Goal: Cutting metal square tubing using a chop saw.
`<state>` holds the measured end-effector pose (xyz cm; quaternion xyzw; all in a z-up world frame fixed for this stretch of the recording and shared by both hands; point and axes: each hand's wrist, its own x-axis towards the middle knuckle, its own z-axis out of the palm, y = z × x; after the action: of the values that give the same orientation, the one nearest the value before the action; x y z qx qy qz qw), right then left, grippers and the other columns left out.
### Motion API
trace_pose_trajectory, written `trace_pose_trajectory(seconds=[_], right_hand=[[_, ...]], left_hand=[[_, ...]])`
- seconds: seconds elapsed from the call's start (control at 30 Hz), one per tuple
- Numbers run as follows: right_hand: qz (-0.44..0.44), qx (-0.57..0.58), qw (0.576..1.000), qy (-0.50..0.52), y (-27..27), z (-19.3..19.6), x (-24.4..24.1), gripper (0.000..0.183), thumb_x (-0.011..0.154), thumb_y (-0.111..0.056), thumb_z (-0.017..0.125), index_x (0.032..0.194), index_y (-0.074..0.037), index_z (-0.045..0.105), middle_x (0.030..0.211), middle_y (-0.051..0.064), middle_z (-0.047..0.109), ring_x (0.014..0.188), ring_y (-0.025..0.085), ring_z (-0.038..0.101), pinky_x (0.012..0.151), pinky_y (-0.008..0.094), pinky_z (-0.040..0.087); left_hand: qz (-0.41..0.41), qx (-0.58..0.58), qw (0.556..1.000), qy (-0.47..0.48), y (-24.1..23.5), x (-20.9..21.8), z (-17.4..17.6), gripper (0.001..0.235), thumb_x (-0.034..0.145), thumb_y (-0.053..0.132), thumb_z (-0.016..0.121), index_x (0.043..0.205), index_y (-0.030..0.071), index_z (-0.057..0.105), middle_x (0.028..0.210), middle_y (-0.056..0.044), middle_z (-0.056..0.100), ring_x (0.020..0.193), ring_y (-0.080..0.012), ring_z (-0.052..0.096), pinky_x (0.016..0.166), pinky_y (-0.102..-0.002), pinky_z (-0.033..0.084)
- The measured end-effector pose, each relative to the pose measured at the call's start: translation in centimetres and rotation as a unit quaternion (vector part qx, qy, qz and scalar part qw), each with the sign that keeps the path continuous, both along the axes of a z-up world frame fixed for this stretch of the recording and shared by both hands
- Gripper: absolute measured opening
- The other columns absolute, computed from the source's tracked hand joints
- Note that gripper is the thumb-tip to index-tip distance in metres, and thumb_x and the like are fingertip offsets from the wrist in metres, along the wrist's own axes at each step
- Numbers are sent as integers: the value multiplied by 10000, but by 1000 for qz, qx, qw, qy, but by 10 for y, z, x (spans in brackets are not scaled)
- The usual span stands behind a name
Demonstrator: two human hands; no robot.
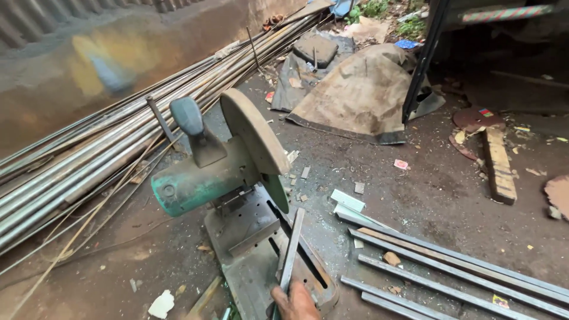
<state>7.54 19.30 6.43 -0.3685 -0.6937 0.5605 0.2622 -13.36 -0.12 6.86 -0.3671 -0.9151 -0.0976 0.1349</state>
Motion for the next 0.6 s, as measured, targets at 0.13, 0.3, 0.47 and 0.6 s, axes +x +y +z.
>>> trace_pose_trajectory(seconds=[0.13,0.3,0.47,0.6], right_hand=[[12,-322,943,-79,-16,153,12,431,1025,-208,586,1422,-50,530,1043,345,676,947,491,712,819,539,560],[56,-195,979,-33,-1,66,-1,405,1014,-259,630,1285,36,565,887,218,725,749,253,757,641,369,582],[64,-179,982,-2,-6,64,3,416,1022,-296,619,1300,6,554,864,128,715,663,188,758,557,367,610],[85,-301,950,1,-10,117,6,413,1005,-278,551,1307,-2,498,834,181,665,642,272,712,566,405,567]], left_hand=[[-178,102,900,384,76,111,403,603,846,309,749,1361,47,579,1375,-203,574,1366,-420,472,1089,-619,426],[-50,-97,840,532,169,33,430,377,949,224,654,1270,27,629,1097,-108,586,1037,-271,561,790,-470,472],[-12,-169,881,441,214,41,442,165,925,216,679,846,79,724,765,-12,517,676,-155,540,487,-333,370],[44,-216,855,469,231,33,441,198,865,243,728,825,50,709,687,-16,555,602,-125,512,423,-342,348]])
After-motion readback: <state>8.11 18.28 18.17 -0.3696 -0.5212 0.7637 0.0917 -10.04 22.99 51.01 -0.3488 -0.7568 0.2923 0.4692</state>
